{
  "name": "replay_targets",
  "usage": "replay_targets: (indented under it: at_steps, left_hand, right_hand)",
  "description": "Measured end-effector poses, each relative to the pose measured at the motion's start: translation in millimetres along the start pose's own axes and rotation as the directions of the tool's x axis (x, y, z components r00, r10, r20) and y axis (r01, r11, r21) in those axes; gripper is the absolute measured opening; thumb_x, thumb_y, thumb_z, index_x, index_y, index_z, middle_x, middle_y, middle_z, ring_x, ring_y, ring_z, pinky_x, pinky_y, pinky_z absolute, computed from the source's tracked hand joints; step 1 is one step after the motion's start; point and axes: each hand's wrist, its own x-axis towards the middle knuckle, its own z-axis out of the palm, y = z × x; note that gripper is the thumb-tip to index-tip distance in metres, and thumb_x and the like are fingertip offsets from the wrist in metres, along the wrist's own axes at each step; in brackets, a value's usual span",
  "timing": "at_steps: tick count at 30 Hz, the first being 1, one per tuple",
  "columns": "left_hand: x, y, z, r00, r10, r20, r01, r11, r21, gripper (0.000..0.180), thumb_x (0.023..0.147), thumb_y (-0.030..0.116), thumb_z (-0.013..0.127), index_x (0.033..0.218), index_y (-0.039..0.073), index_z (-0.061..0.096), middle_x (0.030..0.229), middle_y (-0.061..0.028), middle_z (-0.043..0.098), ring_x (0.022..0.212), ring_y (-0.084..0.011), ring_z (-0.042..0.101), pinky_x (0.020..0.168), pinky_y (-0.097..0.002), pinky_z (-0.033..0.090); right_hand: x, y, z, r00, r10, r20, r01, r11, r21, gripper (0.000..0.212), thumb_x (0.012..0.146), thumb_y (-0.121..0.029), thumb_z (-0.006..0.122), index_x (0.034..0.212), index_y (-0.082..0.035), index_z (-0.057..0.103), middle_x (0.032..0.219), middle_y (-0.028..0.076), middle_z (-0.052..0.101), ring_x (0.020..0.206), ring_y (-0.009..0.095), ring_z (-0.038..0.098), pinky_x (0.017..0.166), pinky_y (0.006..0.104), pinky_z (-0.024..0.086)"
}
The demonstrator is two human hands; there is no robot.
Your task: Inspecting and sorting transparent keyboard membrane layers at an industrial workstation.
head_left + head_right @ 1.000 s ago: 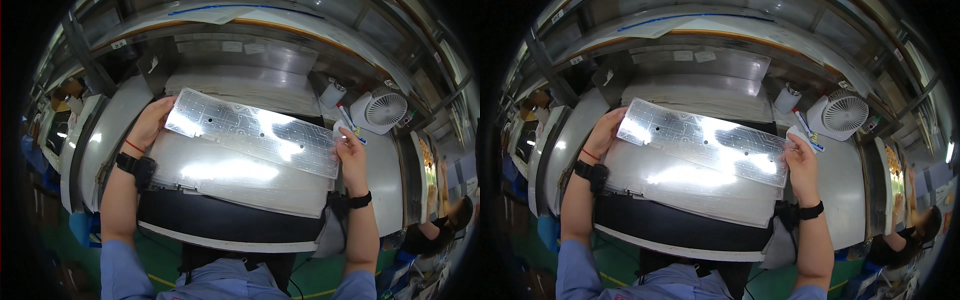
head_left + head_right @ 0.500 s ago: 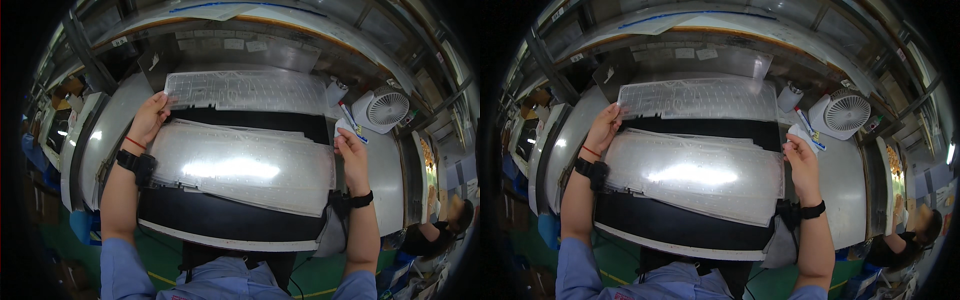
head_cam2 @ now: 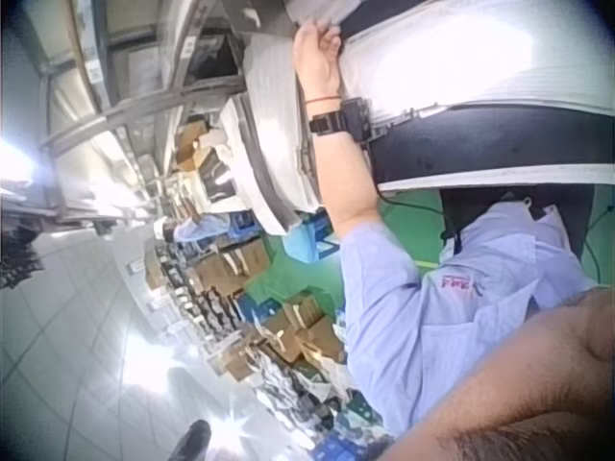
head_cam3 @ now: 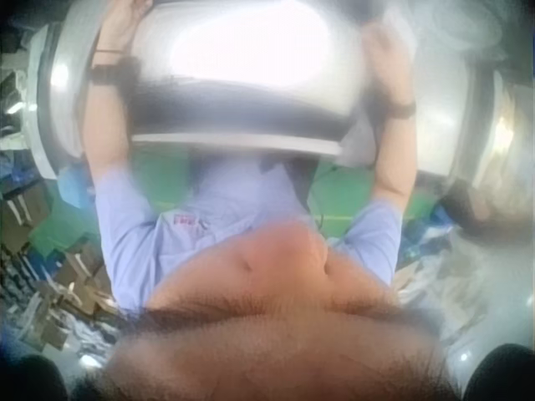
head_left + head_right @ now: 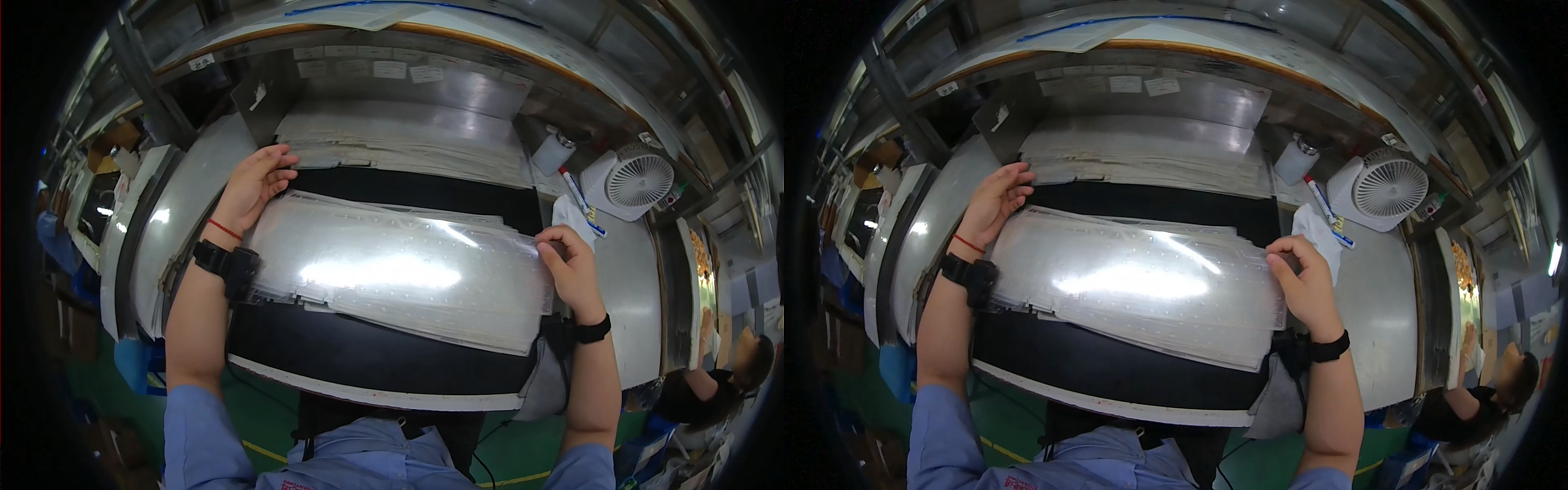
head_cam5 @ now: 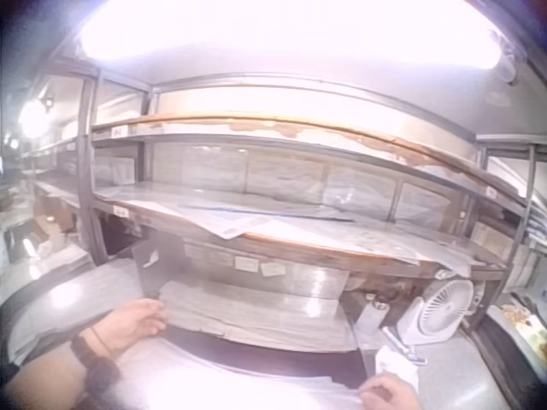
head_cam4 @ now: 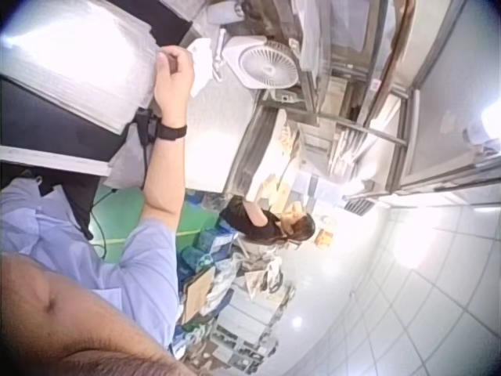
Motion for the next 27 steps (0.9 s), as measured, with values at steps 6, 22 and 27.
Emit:
replay_targets:
  at_steps: [6, 22, 27]
  left_hand:
    - [-4.1, 4.7, 7.4, 0.999, -0.004, 0.039, 0.002, 0.999, 0.048, 0.035, 0.103, 0.024, 0.045, 0.127, 0.000, 0.052, 0.105, -0.0072, 0.066, 0.086, -0.0107, 0.063, 0.076, -0.0223, 0.051]
    - [-4.8, 2.2, 8.5, 0.973, -0.097, 0.210, 0.041, 0.965, 0.259, 0.020, 0.100, 0.023, 0.054, 0.100, 0.007, 0.066, 0.080, 0.0060, 0.061, 0.068, -0.0025, 0.048, 0.064, -0.0189, 0.039]
    - [-1.5, -4.3, 2.6, 0.972, -0.064, 0.227, -0.013, 0.947, 0.322, 0.019, 0.101, 0.022, 0.053, 0.101, 0.007, 0.065, 0.082, 0.0047, 0.063, 0.069, -0.0028, 0.050, 0.064, -0.0183, 0.040]
  right_hand:
    - [0.1, -1.3, 3.2, 0.983, 0.143, -0.114, -0.093, 0.929, 0.359, 0.011, 0.098, -0.008, 0.054, 0.105, -0.003, 0.059, 0.086, 0.000, 0.061, 0.071, 0.007, 0.056, 0.065, 0.0219, 0.047]
    - [3.0, 2.8, 1.4, 0.950, 0.260, -0.173, -0.164, 0.888, 0.429, 0.012, 0.099, -0.009, 0.052, 0.107, -0.003, 0.058, 0.085, 0.001, 0.061, 0.069, 0.008, 0.059, 0.058, 0.0204, 0.048]
    - [3.2, 0.9, 0.6, 0.951, 0.259, -0.169, -0.163, 0.885, 0.436, 0.012, 0.099, -0.009, 0.052, 0.108, -0.003, 0.058, 0.085, 0.001, 0.061, 0.068, 0.008, 0.059, 0.058, 0.0205, 0.048]
